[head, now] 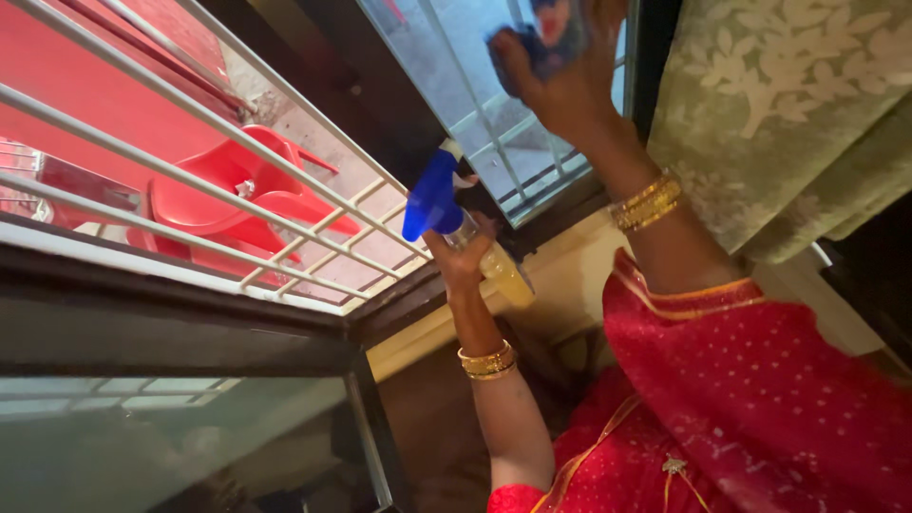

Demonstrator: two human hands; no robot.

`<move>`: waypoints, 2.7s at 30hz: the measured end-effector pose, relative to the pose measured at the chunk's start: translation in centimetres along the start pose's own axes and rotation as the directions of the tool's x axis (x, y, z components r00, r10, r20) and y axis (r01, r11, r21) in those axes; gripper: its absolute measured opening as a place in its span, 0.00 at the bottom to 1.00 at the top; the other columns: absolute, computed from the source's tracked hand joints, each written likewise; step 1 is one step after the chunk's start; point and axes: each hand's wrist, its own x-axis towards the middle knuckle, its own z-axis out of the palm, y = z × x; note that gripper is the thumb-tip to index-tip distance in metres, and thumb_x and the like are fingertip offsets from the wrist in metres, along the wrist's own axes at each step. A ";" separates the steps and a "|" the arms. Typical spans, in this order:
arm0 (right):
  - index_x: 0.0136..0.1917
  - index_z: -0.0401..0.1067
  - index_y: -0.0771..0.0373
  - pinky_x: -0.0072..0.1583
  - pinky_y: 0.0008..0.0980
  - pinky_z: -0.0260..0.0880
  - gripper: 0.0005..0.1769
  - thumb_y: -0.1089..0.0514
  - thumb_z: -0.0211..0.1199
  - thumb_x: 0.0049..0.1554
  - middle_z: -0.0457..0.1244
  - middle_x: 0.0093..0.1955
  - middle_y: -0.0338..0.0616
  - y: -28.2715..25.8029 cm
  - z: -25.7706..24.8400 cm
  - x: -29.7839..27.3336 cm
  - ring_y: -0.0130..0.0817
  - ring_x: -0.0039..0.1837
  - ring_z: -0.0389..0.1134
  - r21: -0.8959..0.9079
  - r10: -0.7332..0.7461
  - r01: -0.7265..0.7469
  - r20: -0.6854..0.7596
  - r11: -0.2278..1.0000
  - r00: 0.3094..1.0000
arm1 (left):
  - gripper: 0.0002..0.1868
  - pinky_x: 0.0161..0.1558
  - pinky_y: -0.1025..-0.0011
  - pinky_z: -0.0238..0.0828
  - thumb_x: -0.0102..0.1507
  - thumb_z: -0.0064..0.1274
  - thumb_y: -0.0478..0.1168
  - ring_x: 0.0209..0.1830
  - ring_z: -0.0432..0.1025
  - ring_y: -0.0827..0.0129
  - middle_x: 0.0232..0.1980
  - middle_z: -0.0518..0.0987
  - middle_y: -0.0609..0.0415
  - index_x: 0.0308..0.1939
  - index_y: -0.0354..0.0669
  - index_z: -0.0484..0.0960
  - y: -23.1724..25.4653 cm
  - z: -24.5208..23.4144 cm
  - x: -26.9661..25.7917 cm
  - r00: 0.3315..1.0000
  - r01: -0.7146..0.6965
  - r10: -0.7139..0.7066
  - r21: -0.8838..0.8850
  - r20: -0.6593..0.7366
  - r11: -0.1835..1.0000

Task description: The person sprays glass cleaner on a window and wipes it with a cloth. They repeatedly spray and wipe the same window area throughout the clip.

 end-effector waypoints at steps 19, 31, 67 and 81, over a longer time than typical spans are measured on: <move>0.84 0.33 0.71 0.86 0.47 0.40 0.46 0.47 0.58 0.71 0.37 0.85 0.64 8.8 4.7 -19.5 0.54 0.88 0.40 0.074 0.178 -0.168 -0.155 0.983 0.972 | 0.28 0.35 0.71 0.77 0.50 0.65 0.26 0.33 0.77 0.67 0.37 0.80 0.52 0.53 0.34 0.73 0.3 0.3 -0.6 0.998 0.036 -0.032 0.082 -0.051 0.996; 0.82 0.43 0.68 0.81 0.55 0.47 0.40 0.47 0.64 0.75 0.43 0.81 0.64 0.5 3.0 -7.1 0.62 0.82 0.46 -0.137 -0.198 0.181 -0.123 0.974 0.972 | 0.32 0.29 0.73 0.74 0.50 0.57 0.25 0.31 0.77 0.68 0.45 0.81 0.49 0.61 0.36 0.72 -1.1 -1.0 -0.1 0.984 -0.086 0.113 -0.194 0.135 0.977; 0.87 0.40 0.60 0.84 0.61 0.44 0.53 0.42 0.71 0.67 0.41 0.86 0.54 7.7 2.0 -10.0 0.46 0.88 0.40 0.068 0.001 -0.002 0.017 0.998 1.000 | 0.23 0.29 0.73 0.71 0.49 0.61 0.33 0.27 0.75 0.69 0.33 0.79 0.51 0.48 0.35 0.77 2.3 0.6 0.2 0.985 -0.050 0.063 -0.084 0.159 0.995; 0.83 0.53 0.51 0.79 0.57 0.38 0.40 0.44 0.67 0.65 0.43 0.83 0.56 3.4 4.0 -6.8 0.56 0.84 0.35 -0.112 -0.037 0.023 -0.125 0.993 0.991 | 0.24 0.28 0.72 0.76 0.51 0.59 0.29 0.30 0.77 0.68 0.42 0.79 0.51 0.52 0.37 0.76 1.0 0.1 0.7 0.975 -0.098 0.123 -0.140 0.185 0.985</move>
